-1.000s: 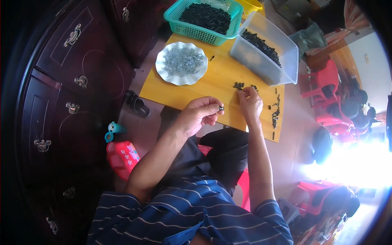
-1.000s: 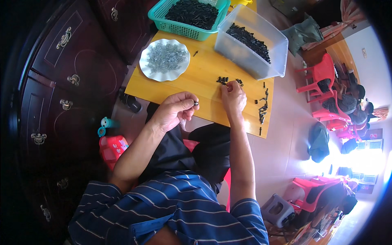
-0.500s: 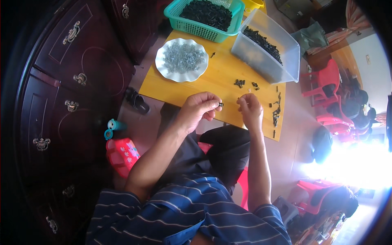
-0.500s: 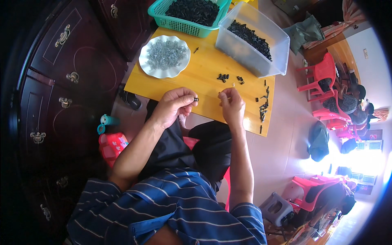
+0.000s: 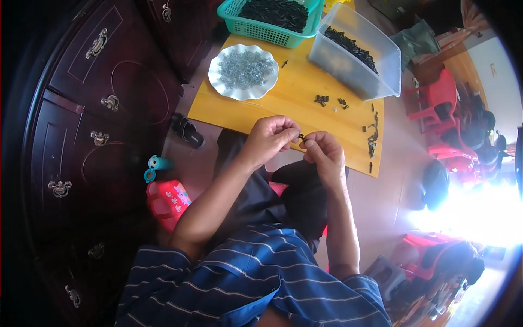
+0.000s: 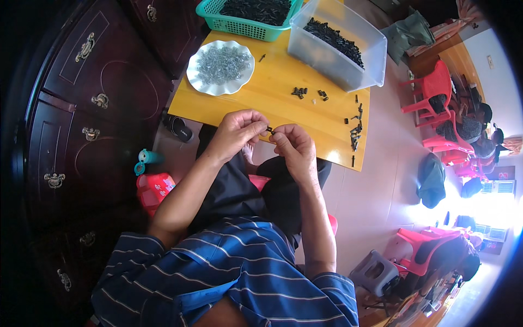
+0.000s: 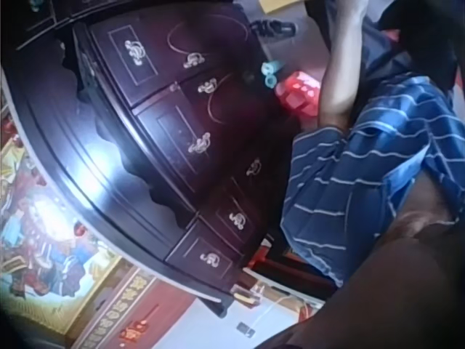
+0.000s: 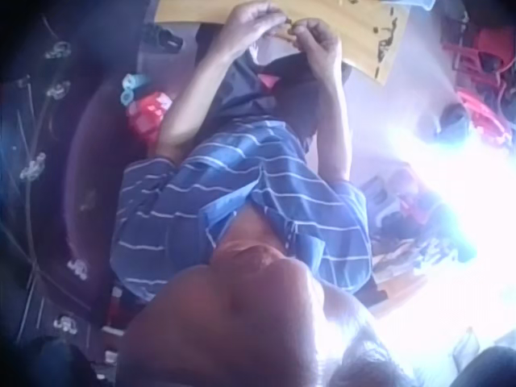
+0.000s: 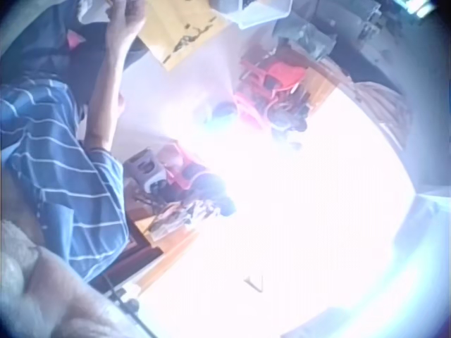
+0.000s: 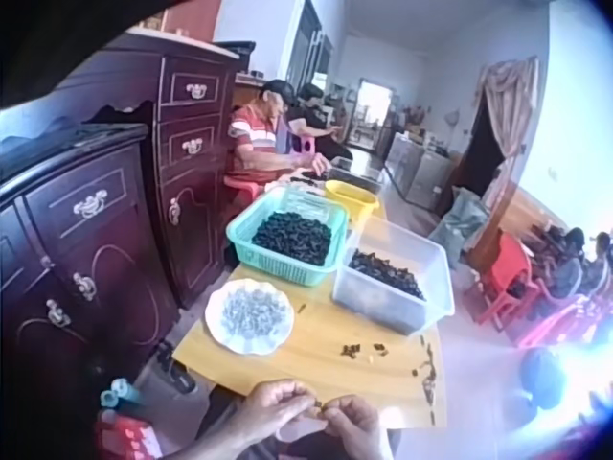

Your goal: The person picks up small black plastic components and pins from the table and assembles them together by hand.

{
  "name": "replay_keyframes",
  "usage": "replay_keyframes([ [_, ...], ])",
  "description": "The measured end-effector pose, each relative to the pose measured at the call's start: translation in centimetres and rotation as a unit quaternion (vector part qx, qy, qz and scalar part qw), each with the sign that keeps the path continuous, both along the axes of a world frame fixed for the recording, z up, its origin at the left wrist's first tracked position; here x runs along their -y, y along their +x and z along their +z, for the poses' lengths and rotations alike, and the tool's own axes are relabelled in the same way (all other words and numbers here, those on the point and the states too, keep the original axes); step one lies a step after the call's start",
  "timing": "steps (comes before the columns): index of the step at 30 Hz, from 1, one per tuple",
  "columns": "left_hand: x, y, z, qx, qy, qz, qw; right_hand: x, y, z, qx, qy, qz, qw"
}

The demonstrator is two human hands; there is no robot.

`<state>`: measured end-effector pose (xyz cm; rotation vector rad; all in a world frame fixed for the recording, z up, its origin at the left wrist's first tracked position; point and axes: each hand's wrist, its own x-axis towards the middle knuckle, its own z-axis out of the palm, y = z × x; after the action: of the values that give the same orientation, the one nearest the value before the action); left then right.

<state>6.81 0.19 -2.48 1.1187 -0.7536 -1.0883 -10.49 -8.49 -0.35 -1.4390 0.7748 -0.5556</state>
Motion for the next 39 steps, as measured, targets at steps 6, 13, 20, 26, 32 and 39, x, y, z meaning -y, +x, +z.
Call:
replay_keyframes([
  [6, 0.0, -0.1, -0.1, 0.042, 0.007, -0.012, 0.999, -0.1, -0.3, -0.3, 0.014, 0.002, 0.001, 1.000],
  [13, 0.0, 0.1, -0.5, 0.052, -0.004, -0.028, 0.998, 0.0, -0.4, -0.5, 0.015, 0.011, 0.009, 1.000],
  [20, -0.2, 0.1, 0.1, 0.075, -0.041, -0.028, 0.996, 0.4, -0.8, -1.4, 0.067, 0.128, 0.016, 0.989],
  [26, -0.1, 0.0, -0.1, 0.110, -0.052, -0.025, 0.992, -0.4, -0.7, -2.2, 0.082, 0.145, -0.006, 0.986],
  [32, -0.2, -0.6, 0.4, 0.218, -0.089, 0.009, 0.972, -0.8, -1.1, -3.4, 0.143, 0.274, -0.014, 0.951],
  [39, -0.1, -0.1, 0.2, 0.227, -0.102, -0.013, 0.968, -1.0, -1.1, -3.2, 0.151, 0.303, 0.016, 0.941],
])
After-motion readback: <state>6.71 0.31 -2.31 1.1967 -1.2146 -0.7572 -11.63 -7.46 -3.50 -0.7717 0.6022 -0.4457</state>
